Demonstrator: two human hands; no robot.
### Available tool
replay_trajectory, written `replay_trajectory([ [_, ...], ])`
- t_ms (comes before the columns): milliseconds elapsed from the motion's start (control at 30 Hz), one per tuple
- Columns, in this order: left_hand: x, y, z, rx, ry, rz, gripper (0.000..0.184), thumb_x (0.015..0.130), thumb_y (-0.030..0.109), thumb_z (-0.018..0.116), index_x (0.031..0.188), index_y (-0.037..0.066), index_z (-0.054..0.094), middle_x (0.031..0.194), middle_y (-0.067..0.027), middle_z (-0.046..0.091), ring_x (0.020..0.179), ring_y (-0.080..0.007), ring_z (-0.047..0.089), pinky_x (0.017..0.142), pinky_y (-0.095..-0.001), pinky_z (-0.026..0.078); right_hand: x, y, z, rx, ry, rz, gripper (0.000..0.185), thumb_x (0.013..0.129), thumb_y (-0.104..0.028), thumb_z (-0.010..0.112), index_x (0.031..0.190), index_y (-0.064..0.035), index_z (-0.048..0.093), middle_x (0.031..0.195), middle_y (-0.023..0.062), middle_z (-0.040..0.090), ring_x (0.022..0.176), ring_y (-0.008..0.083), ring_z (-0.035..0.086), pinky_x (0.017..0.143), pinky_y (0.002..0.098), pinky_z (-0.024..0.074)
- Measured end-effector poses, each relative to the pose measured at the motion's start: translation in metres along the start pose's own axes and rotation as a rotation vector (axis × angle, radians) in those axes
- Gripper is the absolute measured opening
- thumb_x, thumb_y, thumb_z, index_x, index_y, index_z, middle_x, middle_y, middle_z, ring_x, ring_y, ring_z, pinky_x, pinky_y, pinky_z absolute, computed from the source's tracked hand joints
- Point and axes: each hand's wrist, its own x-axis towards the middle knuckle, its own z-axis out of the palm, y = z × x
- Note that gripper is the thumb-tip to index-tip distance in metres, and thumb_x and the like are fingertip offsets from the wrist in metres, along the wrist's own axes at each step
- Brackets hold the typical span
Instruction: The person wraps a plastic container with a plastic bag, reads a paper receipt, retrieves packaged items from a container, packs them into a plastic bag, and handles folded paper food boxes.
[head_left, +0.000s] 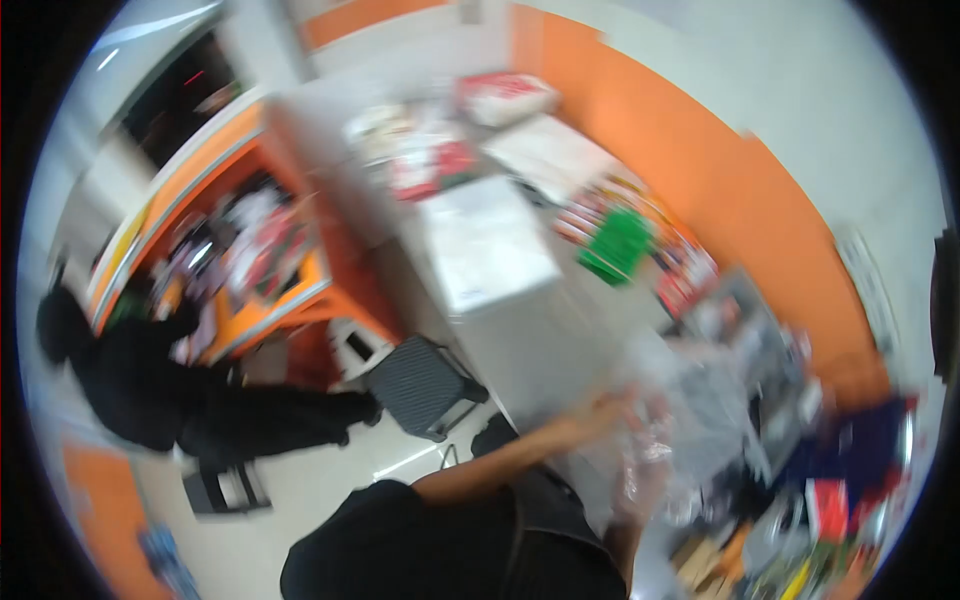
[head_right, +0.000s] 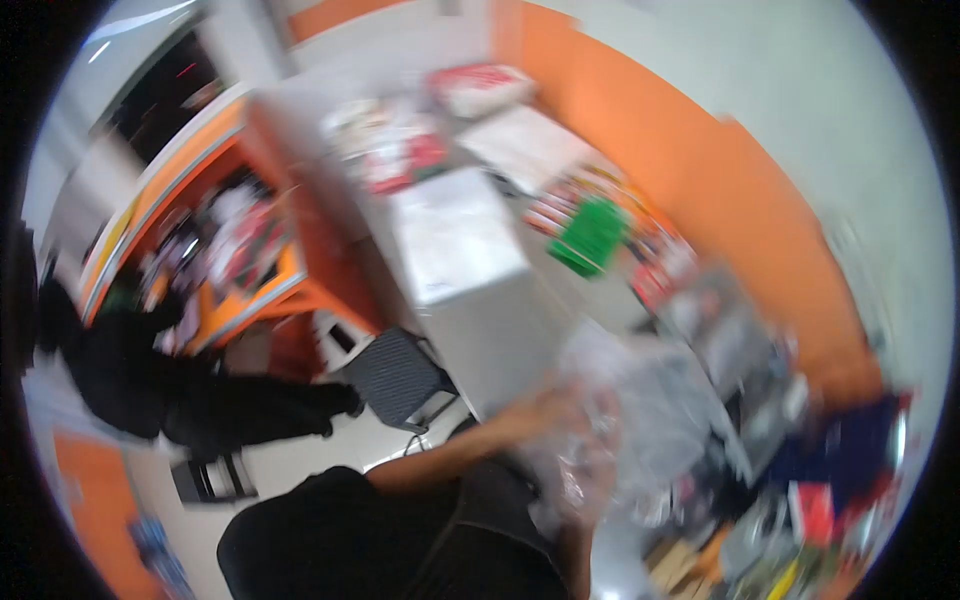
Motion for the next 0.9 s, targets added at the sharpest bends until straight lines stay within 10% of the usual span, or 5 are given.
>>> replay_trajectory([
  [233,0.014,-0.009,-0.011,0.012,0.129,0.156,0.032,0.104,0.033,0.052,0.105,0.005,0.065,0.081,0.0005,0.064,0.068,-0.0054,0.057,0.06,-0.0238,0.047,-0.008,0.041,-0.027,0.715,0.618,0.68,0.02,0.099,-0.016,0.056,0.114,-0.0048,0.062,0.107,0.0085,0.067,0.098,0.0192,0.063,0.08,0.0343,0.0501],
  [567,0.057,-0.039,-0.026,-0.366,0.238,0.141,0.018,0.103,0.026,0.055,0.098,0.011,0.063,0.082,0.0077,0.056,0.074,-0.0027,0.053,0.064,-0.0217,0.045,-0.041,0.025,-0.058,0.753,0.364,0.304,0.032,0.099,-0.032,0.057,0.125,-0.0134,0.053,0.132,0.0187,0.055,0.099,0.0254,0.064,0.09,0.0479,0.0519],
  [733,0.027,-0.004,0.005,-0.133,-0.055,0.277,0.021,0.105,0.028,0.051,0.105,0.01,0.062,0.091,0.0066,0.055,0.087,-0.0066,0.051,0.081,-0.0254,0.042,-0.021,0.084,-0.091,1.34,-0.377,0.296,0.071,0.102,-0.033,0.049,0.155,-0.0009,0.014,0.146,0.0266,0.042,0.089,0.0195,0.067,0.051,0.0224,0.0541],
  [833,0.034,-0.021,0.006,0.051,-0.139,0.386,0.026,0.105,0.029,0.05,0.102,0.006,0.061,0.089,0.0057,0.054,0.084,-0.0058,0.048,0.077,-0.025,0.041,-0.01,0.065,-0.073,1.257,-0.128,0.313,0.081,0.101,-0.05,0.046,0.157,-0.0045,0.009,0.16,0.0266,0.017,0.142,0.0378,0.036,0.104,0.0456,0.0466],
  [900,0.037,-0.029,0.007,0.079,-0.171,0.41,0.027,0.105,0.028,0.05,0.103,0.003,0.06,0.088,0.0047,0.054,0.082,-0.0059,0.047,0.074,-0.0247,0.041,0.002,0.063,-0.076,1.317,-0.191,0.276,0.082,0.101,-0.052,0.045,0.158,-0.0072,0.008,0.161,0.0263,0.011,0.146,0.0368,0.025,0.109,0.0524,0.0374],
])
